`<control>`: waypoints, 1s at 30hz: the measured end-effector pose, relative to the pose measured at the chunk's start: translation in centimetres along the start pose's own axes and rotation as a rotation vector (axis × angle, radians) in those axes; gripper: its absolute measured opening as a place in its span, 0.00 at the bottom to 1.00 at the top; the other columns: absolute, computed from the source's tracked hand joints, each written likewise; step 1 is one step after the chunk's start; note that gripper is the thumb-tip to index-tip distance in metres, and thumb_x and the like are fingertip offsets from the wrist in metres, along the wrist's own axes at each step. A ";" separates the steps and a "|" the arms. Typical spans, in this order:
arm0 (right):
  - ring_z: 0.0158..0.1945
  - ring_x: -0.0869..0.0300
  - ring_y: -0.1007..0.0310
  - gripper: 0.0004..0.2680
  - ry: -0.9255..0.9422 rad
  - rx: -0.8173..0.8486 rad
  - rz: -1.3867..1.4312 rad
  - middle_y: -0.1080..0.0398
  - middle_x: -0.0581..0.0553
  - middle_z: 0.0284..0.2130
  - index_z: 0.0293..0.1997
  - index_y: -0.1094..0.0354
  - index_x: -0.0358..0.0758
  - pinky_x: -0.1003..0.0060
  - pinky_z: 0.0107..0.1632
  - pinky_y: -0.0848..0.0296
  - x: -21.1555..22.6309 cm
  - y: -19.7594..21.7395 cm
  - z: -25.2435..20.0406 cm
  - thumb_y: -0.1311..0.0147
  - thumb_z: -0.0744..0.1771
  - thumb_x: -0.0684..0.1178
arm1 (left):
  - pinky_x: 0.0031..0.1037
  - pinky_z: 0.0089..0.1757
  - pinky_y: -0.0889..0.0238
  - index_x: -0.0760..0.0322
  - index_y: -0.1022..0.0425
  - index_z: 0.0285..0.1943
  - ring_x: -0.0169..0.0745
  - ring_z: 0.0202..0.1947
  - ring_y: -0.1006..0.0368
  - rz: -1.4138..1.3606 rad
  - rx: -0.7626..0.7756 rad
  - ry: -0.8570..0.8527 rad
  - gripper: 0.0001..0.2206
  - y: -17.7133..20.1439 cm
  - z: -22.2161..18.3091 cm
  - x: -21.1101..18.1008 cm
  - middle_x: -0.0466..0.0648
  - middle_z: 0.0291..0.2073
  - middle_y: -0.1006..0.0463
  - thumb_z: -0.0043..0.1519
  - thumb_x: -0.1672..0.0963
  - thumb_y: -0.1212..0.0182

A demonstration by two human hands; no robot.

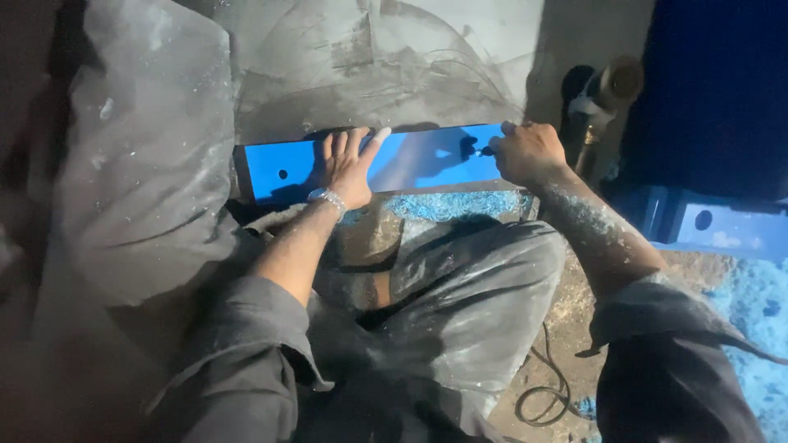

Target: Use an angle grinder to smooth and finish the edges of blue plastic components.

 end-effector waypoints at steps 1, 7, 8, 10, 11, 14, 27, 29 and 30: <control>0.51 0.53 0.25 0.10 0.000 0.001 -0.001 0.30 0.43 0.50 0.55 0.26 0.55 0.55 0.49 0.26 0.0 0.4 0.2 0.51 0.70 0.54 | 0.51 0.66 0.63 0.41 0.45 0.79 0.56 0.69 0.47 -0.001 0.000 0.000 0.50 -0.5 0.0 0.3 0.53 0.68 0.40 0.42 0.61 0.30; 0.54 0.54 0.25 0.11 0.055 0.007 -0.071 0.29 0.45 0.52 0.56 0.26 0.51 0.57 0.49 0.24 0.3 1.3 1.2 0.51 0.70 0.50 | 0.49 0.66 0.56 0.38 0.43 0.81 0.53 0.66 0.41 0.089 -0.148 -0.074 0.45 -1.9 0.1 1.3 0.49 0.68 0.36 0.51 0.61 0.31; 0.52 0.53 0.25 0.11 0.002 0.088 -0.052 0.30 0.44 0.52 0.58 0.28 0.51 0.57 0.48 0.24 0.5 1.9 0.9 0.52 0.70 0.51 | 0.50 0.64 0.56 0.39 0.42 0.79 0.54 0.65 0.41 0.039 -0.149 -0.080 0.44 -0.4 0.1 0.5 0.51 0.66 0.36 0.49 0.57 0.29; 0.51 0.53 0.24 0.12 -0.050 0.170 -0.035 0.31 0.43 0.51 0.60 0.30 0.51 0.56 0.48 0.24 0.5 2.1 0.4 0.53 0.71 0.51 | 0.51 0.62 0.56 0.40 0.42 0.77 0.56 0.63 0.41 -0.012 -0.151 -0.085 0.44 0.7 0.0 0.0 0.52 0.64 0.36 0.46 0.53 0.26; 0.52 0.52 0.25 0.11 -0.048 0.161 -0.026 0.29 0.43 0.49 0.58 0.28 0.51 0.56 0.49 0.25 0.3 1.9 0.4 0.54 0.71 0.53 | 0.52 0.61 0.56 0.41 0.42 0.76 0.57 0.62 0.41 -0.043 -0.144 -0.090 0.45 0.2 -0.1 0.2 0.53 0.63 0.36 0.45 0.50 0.24; 0.50 0.53 0.22 0.11 -0.095 0.222 0.007 0.24 0.42 0.45 0.55 0.25 0.49 0.56 0.50 0.24 0.4 1.7 0.5 0.55 0.72 0.53 | 0.51 0.61 0.54 0.39 0.41 0.77 0.56 0.63 0.40 -0.041 -0.153 -0.100 0.45 -1.1 -0.1 1.3 0.52 0.63 0.35 0.46 0.48 0.23; 0.52 0.47 0.23 0.12 -0.368 0.309 0.338 0.25 0.36 0.49 0.51 0.24 0.41 0.54 0.52 0.24 3.1 1.5 2.3 0.44 0.68 0.55 | 0.53 0.65 0.58 0.35 0.47 0.78 0.47 0.65 0.44 0.275 -0.165 -0.079 0.50 -0.5 0.2 0.8 0.47 0.64 0.39 0.45 0.46 0.20; 0.51 0.48 0.21 0.12 -0.382 0.328 0.326 0.24 0.36 0.48 0.51 0.24 0.40 0.55 0.51 0.23 3.2 1.8 3.6 0.45 0.68 0.55 | 0.57 0.63 0.59 0.39 0.46 0.77 0.54 0.65 0.44 0.115 -0.064 -0.070 0.51 0.9 0.3 -0.2 0.52 0.64 0.39 0.41 0.45 0.20; 0.50 0.48 0.20 0.12 -0.392 0.347 0.313 0.23 0.35 0.47 0.52 0.25 0.39 0.55 0.50 0.22 3.3 2.0 4.2 0.46 0.69 0.54 | 0.62 0.62 0.60 0.44 0.45 0.76 0.61 0.65 0.44 -0.045 0.037 -0.056 0.53 1.5 0.4 -0.6 0.56 0.64 0.39 0.38 0.44 0.20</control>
Point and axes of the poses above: each hand's wrist, its own z-axis towards the middle knuckle, its own y-axis out of the back of the hand, x = y × z, the point moved 4 cm from there along z, towards the middle knuckle
